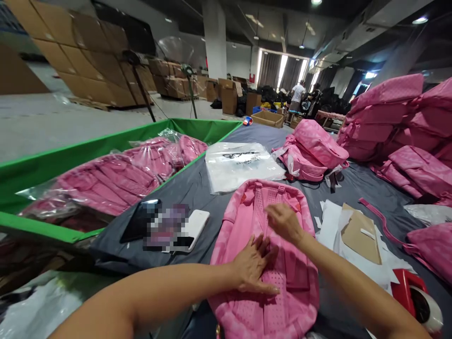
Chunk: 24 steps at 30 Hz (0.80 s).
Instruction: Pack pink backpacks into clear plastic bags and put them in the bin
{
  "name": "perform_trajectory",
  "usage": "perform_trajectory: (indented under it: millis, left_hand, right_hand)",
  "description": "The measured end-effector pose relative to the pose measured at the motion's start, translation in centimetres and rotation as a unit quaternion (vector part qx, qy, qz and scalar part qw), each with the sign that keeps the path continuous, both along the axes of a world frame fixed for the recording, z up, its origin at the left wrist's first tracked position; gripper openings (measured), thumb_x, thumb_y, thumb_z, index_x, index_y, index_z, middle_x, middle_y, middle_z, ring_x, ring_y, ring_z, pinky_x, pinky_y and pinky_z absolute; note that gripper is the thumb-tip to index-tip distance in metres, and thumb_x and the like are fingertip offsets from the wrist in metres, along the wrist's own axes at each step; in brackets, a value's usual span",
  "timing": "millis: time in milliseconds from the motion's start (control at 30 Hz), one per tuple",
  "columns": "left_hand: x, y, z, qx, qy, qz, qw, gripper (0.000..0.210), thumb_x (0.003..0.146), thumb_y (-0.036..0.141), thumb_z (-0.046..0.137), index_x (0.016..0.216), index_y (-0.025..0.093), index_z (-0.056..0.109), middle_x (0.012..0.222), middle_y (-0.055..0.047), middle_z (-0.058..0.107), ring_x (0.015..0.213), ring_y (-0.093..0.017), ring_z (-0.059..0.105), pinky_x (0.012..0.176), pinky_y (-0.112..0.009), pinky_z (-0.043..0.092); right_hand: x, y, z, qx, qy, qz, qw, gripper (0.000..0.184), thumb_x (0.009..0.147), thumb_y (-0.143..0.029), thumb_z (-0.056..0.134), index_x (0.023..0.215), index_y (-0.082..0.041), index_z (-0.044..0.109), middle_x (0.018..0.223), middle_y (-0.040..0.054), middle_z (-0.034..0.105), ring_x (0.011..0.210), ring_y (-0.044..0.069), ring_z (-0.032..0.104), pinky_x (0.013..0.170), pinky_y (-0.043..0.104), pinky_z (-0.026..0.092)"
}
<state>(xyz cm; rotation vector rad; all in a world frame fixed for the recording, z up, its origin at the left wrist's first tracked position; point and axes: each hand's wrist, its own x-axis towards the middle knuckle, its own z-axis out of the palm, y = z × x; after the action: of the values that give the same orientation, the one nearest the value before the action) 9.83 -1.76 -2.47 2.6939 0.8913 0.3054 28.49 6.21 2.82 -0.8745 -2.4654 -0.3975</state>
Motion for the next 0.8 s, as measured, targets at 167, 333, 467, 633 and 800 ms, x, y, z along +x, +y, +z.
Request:
perform_trajectory:
  millis: [167,333,467,633,800]
  left_hand:
    - [1.5,6.3,5.4,-0.090,0.031,0.044,0.995,0.083,0.093,0.082,0.028,0.116,0.016,0.074,0.108,-0.017,0.074,0.102,-0.034,0.069,0.094,-0.049,0.052]
    - [1.8,12.7,3.9,0.012,-0.045,0.199,0.979,0.078,0.091,0.076,0.047,0.151,0.026,0.050,0.165,-0.015,0.034,0.152,-0.045,0.025,0.119,-0.072,0.015]
    - [1.3,13.5,0.7,-0.057,-0.066,0.199,0.976,0.084,0.086,0.080,0.051,0.154,0.030,0.046,0.172,-0.011,0.011,0.156,-0.046,-0.006,0.118,-0.076,-0.007]
    - [0.9,12.9,0.7,-0.060,-0.116,0.190,0.973,0.084,0.086,0.078,0.051,0.154,0.031,0.045,0.172,-0.008,0.012,0.156,-0.046,-0.004,0.119,-0.076,-0.005]
    - [0.5,13.0,-0.2,-0.066,-0.158,0.197,0.965,0.078,0.086,0.074,0.057,0.153,0.035,0.046,0.171,-0.005,0.021,0.157,-0.044,0.006,0.122,-0.074,0.004]
  right_hand:
    - [2.2,7.6,-4.3,-0.077,0.027,-0.289,0.954,0.065,0.094,-0.021,0.034,0.157,-0.007,0.034,0.154,0.0215,0.048,0.136,0.030,0.052,0.104,0.044,0.048]
    - [4.2,8.3,-6.2,-0.090,-0.034,-0.244,0.965,0.063,0.096,-0.026,0.033,0.157,-0.009,0.036,0.154,0.0197,0.049,0.135,0.029,0.054,0.099,0.042,0.051]
    - [2.9,10.9,0.3,-0.147,-0.102,-0.249,0.952,0.036,0.096,-0.022,0.042,0.115,-0.014,0.071,0.118,0.0211,0.073,0.108,0.031,0.067,0.092,0.040,0.045]
    - [-5.3,19.7,4.2,-0.193,-0.072,-0.247,0.947,0.030,0.103,-0.031,0.043,0.113,-0.021,0.071,0.107,0.0125,0.075,0.096,0.023,0.067,0.076,0.030,0.041]
    - [-14.1,27.5,0.6,-0.332,-0.095,-0.225,0.911,0.022,0.082,-0.040,0.080,0.093,-0.021,0.074,0.086,0.0030,0.074,0.075,0.016,0.065,0.061,0.023,0.039]
